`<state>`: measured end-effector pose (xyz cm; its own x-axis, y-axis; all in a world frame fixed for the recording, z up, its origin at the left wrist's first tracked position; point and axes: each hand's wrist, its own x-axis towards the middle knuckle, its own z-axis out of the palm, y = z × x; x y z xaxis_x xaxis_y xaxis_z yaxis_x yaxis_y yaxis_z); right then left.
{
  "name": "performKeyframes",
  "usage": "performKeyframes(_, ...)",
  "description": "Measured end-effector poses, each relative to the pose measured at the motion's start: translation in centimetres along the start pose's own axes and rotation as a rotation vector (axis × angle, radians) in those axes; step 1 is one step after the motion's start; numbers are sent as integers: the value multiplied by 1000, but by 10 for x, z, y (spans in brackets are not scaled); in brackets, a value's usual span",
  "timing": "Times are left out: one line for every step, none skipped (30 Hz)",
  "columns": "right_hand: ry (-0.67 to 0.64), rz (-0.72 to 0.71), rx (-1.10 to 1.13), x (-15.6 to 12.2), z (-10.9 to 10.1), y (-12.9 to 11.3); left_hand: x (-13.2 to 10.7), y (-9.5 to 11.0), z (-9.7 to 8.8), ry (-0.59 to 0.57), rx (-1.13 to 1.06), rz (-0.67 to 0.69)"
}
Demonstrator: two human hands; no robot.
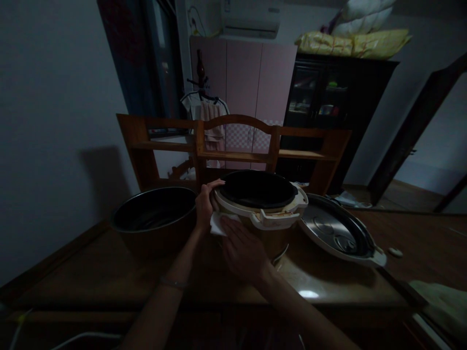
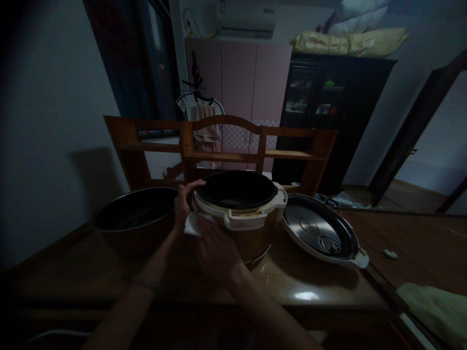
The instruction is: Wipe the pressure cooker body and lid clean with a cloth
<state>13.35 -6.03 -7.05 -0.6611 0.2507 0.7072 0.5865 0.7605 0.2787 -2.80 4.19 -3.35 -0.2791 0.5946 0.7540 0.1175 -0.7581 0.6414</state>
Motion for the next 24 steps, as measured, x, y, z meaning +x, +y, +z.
performKeyframes(-4, 4, -7, 4, 3, -2, 0, -1, 0, -4, 0, 1)
performKeyframes(-10, 10, -14, 7, 6, -5, 1, -2, -1, -4, 0, 0)
performKeyframes(-13, 16, -20, 9, 9, -7, 1, -3, -1, -1, -1, 0)
performKeyframes(-11, 22, -26, 11, 11, -9, 0, -3, -1, 2, -2, -1)
performKeyframes(-8, 24, -31, 13, 12, -11, 0, -2, -1, 3, -3, 0)
performKeyframes(-2, 23, -35, 14, 13, -12, -1, -2, -1, 3, -8, 3)
performKeyframes(2, 21, -37, 14, 14, -13, -1, -1, -1, -1, -16, 8)
performKeyframes(6, 19, -38, 14, 14, -13, -2, 0, -1, -9, -28, 16)
performKeyframes(6, 16, -39, 13, 15, -13, -2, 1, -2, -17, -41, 25)
performKeyframes(5, 12, -38, 12, 15, -13, -2, 1, -2, -26, -55, 32)
performKeyframes(6, 12, -36, 10, 16, -12, -2, 1, -3, -33, -67, 37)
performKeyframes(6, 14, -33, 8, 16, -12, -2, 2, -3, -38, -77, 38)
performKeyframes(4, 16, -29, 6, 17, -12, -2, 2, -3, -39, -84, 35)
performKeyframes(4, 17, -24, 3, 18, -12, -2, 2, -3, -36, -90, 27)
performKeyframes(7, 19, -19, 0, 18, -12, -2, 2, -3, -28, -94, 18)
performKeyframes(8, 21, -14, -3, 19, -13, -2, 2, -2, -18, -99, 8)
performKeyframes(9, 25, -8, -7, 19, -13, -3, 3, -1, -7, -102, 0)
performKeyframes(12, 27, 1, -11, 18, -13, -4, 4, -1, 0, -102, -9)
performKeyframes(13, 28, 13, -15, 17, -13, -4, 5, 0, 4, -101, -16)
performKeyframes(12, 30, 30, -18, 15, -13, -5, 6, 0, 5, -98, -22)
performKeyframes(5, 31, 51, -22, 12, -13, -6, 7, 0, 5, -94, -26)
performKeyframes(0, 33, 72, -26, 9, -12, -6, 9, 0, 3, -89, -27)
performKeyframes(-1, 33, 90, -29, 6, -11, -6, 10, 0, 1, -83, -25)
performKeyframes(-5, 32, 106, -32, 2, -10, -6, 11, -1, -2, -78, -21)
